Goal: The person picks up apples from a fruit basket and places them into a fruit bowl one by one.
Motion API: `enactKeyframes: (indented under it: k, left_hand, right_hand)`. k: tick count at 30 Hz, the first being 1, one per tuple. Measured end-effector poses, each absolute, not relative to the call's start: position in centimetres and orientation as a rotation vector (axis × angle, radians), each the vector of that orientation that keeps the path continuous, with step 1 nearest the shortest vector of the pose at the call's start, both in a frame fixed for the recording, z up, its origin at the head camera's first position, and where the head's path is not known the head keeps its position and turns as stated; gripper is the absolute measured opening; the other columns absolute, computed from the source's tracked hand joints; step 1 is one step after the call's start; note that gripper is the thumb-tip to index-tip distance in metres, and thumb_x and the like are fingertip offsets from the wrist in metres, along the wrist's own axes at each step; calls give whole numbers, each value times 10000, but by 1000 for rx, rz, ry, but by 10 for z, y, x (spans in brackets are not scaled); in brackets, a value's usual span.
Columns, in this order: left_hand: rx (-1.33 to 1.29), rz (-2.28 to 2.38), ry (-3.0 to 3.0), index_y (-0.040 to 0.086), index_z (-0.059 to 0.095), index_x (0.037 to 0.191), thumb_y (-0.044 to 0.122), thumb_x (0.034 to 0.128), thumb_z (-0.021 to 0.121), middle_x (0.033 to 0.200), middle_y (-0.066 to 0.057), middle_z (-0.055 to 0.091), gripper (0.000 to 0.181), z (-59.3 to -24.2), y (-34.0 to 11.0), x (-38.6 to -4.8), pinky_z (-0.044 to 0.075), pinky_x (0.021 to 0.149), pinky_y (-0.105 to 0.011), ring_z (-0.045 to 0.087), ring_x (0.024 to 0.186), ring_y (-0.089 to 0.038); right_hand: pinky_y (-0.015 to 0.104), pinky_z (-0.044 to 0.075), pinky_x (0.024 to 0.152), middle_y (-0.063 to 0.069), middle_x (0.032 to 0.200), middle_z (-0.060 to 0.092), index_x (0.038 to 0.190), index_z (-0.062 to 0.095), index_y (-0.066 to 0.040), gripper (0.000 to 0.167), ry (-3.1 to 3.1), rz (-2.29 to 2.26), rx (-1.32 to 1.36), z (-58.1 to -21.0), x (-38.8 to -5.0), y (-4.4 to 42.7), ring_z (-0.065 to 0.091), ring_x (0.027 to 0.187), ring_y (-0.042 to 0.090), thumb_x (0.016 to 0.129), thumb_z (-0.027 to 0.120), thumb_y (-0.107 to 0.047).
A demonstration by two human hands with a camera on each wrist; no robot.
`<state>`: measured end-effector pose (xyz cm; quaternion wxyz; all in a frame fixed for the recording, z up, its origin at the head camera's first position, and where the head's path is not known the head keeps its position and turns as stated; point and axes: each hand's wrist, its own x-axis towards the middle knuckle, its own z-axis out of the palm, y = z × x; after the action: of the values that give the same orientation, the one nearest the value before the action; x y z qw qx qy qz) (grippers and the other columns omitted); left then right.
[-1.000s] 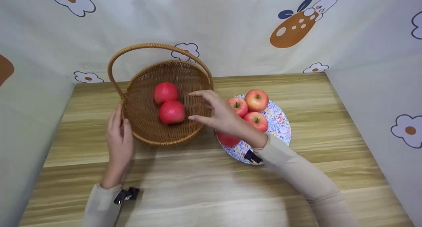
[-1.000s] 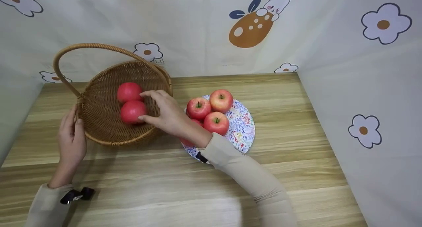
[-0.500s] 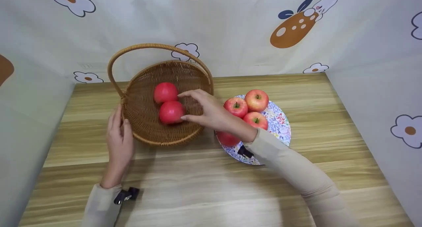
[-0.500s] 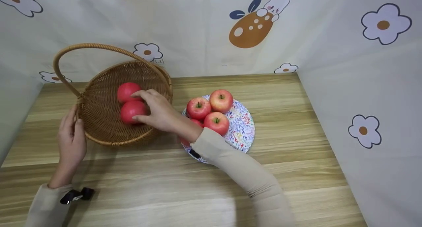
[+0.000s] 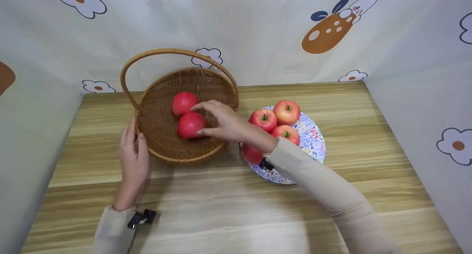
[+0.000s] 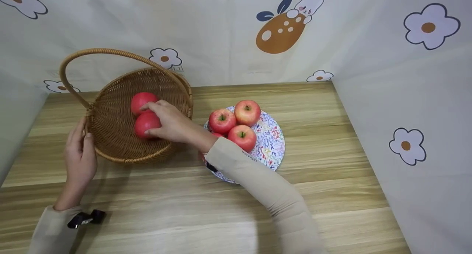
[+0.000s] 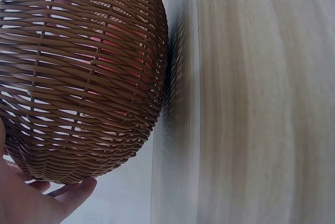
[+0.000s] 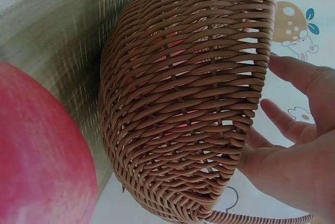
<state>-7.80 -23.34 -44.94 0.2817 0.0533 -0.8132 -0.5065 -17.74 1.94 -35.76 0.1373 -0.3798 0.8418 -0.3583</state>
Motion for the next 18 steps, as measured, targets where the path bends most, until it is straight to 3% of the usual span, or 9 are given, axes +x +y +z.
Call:
enactKeyframes:
  k: [18]
  left_hand:
    - [167,-1357,-2173,-71,427,1567,51,1067,457,1620,-315,377,515,-450,-232,-78,254,1282,-504,342,1519,-447]
  right_hand:
    - [438,382,1204,182,1478,569,1443,601,-63,524,2397,-825,-1141,-365,-199,6,502,1411,308,959,783,-141]
